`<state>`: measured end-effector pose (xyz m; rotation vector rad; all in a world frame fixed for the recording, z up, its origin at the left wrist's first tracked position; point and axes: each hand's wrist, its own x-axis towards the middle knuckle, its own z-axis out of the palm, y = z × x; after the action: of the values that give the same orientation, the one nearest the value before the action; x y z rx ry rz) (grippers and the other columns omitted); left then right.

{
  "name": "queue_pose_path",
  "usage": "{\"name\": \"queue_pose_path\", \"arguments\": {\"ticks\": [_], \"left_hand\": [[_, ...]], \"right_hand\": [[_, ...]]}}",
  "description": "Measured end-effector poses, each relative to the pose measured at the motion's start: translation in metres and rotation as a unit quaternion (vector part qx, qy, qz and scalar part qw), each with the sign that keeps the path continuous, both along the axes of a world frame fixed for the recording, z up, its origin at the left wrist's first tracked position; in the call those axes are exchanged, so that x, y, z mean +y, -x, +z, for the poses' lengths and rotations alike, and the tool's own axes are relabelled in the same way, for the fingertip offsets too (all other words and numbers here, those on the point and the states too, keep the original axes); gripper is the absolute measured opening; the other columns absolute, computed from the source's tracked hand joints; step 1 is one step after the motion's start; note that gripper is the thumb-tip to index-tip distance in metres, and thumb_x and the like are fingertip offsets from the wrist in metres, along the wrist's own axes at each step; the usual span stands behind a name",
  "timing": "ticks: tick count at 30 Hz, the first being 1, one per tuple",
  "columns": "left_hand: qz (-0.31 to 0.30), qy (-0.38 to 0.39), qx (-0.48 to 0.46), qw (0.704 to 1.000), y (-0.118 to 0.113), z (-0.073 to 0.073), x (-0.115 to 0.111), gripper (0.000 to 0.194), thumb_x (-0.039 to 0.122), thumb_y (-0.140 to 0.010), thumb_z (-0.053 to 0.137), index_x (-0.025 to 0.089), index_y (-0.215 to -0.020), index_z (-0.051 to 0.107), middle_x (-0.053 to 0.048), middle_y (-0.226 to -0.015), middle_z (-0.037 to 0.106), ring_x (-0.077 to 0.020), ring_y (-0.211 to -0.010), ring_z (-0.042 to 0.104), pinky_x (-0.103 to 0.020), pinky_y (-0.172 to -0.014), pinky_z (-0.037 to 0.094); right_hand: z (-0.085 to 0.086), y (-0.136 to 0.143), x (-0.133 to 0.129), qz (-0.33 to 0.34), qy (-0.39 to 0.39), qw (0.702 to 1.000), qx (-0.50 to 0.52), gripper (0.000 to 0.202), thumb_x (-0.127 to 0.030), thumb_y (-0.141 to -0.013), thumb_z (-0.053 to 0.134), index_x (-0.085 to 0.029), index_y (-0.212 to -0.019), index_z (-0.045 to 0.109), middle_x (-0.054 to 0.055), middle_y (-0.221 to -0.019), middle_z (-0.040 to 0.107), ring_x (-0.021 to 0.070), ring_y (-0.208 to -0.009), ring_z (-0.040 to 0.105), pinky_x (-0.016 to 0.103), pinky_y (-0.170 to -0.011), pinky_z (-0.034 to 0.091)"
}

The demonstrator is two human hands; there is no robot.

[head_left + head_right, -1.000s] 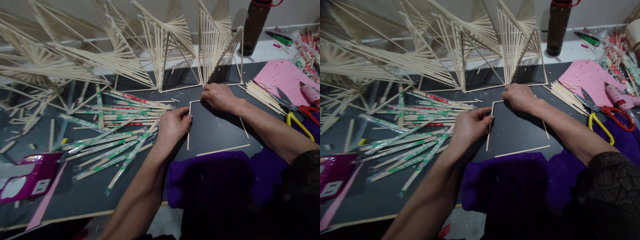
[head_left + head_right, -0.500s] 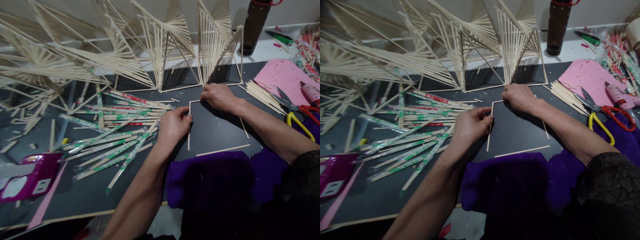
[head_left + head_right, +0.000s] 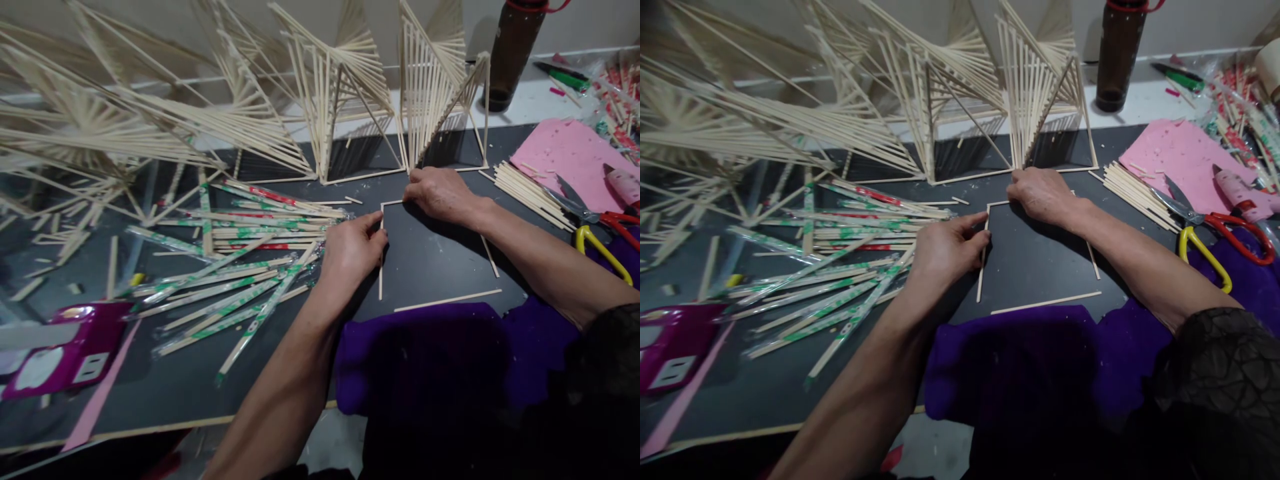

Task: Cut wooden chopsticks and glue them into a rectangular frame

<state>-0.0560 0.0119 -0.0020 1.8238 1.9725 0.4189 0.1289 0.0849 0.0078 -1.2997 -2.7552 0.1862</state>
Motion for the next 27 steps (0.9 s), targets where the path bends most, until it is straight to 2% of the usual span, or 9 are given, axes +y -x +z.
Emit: {"name": "queue_pose_path", "arguments": {"ticks": [15,27], "left_hand": [[-0.013,-0.006,0.026,1.000,-0.0011,0.0017,0.0031,0.044,0.024,-0.081,0.053,0.022,-0.122,0.068,-0.002,-0.070,0.074,-0.0202,-0.061,0.068,-0.030,-0.065,0.051],[-0.008,-0.014,0.001,1.000,0.0004,-0.0024,0.0027,0.045,0.028,-0.081,0.053,0.021,-0.122,0.068,-0.003,-0.069,0.072,-0.0211,-0.067,0.069,-0.029,-0.064,0.051]], "right_hand": [[-0.0034,0.0004,0.0050,0.031,-0.024,0.999,-0.014,0.037,-0.015,-0.091,0.037,-0.021,-0.100,0.072,0.008,-0.104,0.069,0.0209,-0.089,0.055,0.031,-0.065,0.030],[-0.0074,0.0011,0.0025,0.041,-0.034,0.999,0.004,0.033,-0.012,-0.091,0.038,-0.018,-0.100,0.069,0.010,-0.107,0.066,0.0217,-0.090,0.053,0.033,-0.067,0.032]]}}
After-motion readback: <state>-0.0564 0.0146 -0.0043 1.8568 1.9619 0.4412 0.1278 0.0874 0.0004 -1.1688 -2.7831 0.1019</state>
